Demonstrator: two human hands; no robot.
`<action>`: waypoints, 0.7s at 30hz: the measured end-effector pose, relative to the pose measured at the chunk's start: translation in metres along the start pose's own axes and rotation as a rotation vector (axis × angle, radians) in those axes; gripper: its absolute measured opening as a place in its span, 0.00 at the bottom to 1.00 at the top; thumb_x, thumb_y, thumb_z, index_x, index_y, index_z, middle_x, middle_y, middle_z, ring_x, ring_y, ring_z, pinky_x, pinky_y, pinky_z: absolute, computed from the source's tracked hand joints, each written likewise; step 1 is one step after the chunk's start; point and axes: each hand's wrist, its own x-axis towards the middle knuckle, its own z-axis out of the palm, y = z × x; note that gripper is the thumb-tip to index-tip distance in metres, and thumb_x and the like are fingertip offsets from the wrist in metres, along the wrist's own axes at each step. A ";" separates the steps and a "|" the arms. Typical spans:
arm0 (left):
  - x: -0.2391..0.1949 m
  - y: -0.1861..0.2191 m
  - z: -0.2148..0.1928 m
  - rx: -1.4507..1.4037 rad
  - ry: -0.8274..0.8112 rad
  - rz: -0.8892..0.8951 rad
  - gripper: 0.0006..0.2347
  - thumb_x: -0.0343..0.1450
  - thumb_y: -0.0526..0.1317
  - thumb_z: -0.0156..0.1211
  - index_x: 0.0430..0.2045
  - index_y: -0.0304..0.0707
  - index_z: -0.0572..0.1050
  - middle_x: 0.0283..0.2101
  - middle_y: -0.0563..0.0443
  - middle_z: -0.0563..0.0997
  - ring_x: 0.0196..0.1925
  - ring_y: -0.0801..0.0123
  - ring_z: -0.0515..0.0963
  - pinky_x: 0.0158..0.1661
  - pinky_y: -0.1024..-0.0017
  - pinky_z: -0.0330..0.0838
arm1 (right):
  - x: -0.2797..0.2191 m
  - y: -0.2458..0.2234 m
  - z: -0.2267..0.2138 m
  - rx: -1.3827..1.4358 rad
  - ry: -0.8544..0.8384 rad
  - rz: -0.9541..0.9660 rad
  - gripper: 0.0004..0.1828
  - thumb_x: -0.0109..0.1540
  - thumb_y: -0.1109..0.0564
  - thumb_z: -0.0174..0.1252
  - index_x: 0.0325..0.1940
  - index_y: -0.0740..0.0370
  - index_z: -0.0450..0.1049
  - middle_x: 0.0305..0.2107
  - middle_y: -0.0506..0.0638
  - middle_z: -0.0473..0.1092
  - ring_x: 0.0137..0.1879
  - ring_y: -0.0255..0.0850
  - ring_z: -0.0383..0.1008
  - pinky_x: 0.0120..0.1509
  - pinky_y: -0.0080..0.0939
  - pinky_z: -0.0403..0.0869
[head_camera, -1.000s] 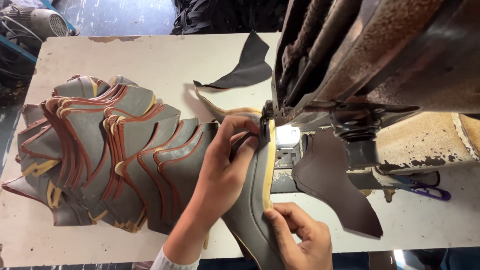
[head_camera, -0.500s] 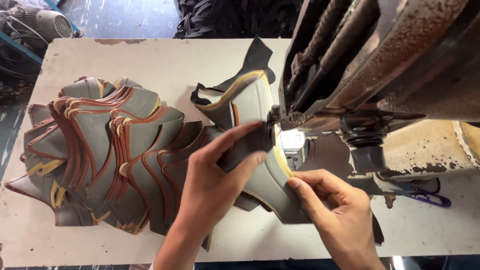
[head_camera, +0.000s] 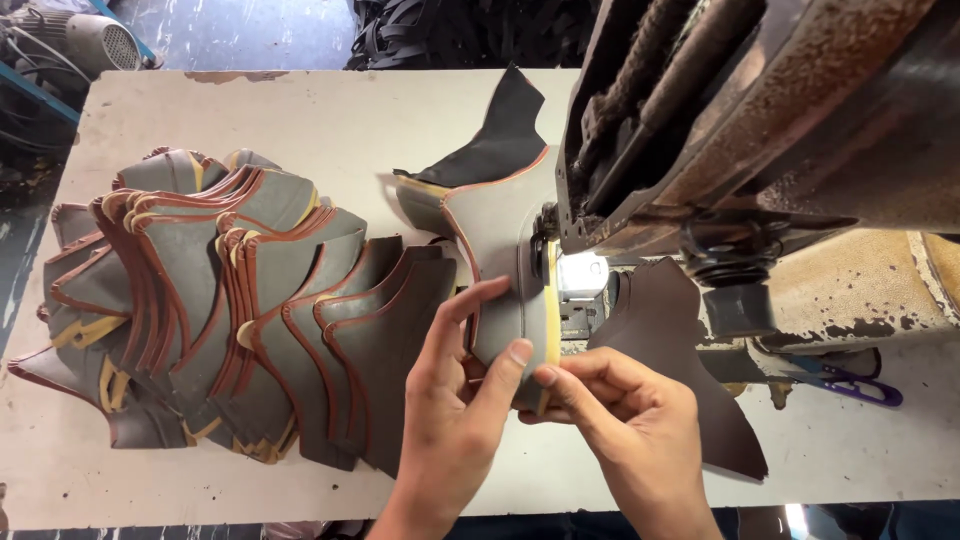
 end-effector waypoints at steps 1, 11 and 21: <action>0.002 0.000 -0.001 -0.073 -0.042 -0.015 0.19 0.72 0.31 0.61 0.58 0.38 0.71 0.36 0.55 0.77 0.33 0.83 0.74 0.32 0.81 0.71 | 0.002 -0.002 0.001 -0.002 -0.046 0.001 0.09 0.61 0.65 0.60 0.41 0.76 0.80 0.31 0.59 0.81 0.35 0.43 0.84 0.43 0.44 0.85; 0.038 0.000 0.007 -0.220 -0.078 0.007 0.10 0.73 0.29 0.59 0.47 0.34 0.72 0.34 0.56 0.79 0.34 0.83 0.77 0.33 0.79 0.73 | 0.019 -0.007 0.003 0.029 -0.131 -0.074 0.10 0.64 0.63 0.57 0.42 0.76 0.79 0.31 0.63 0.81 0.34 0.47 0.84 0.43 0.45 0.84; 0.051 0.000 0.028 -0.105 0.135 0.149 0.10 0.75 0.30 0.57 0.49 0.37 0.70 0.32 0.54 0.80 0.31 0.83 0.76 0.30 0.81 0.69 | 0.055 0.010 -0.095 -0.619 0.294 -0.118 0.15 0.64 0.51 0.58 0.48 0.63 0.79 0.37 0.53 0.81 0.42 0.41 0.83 0.39 0.41 0.80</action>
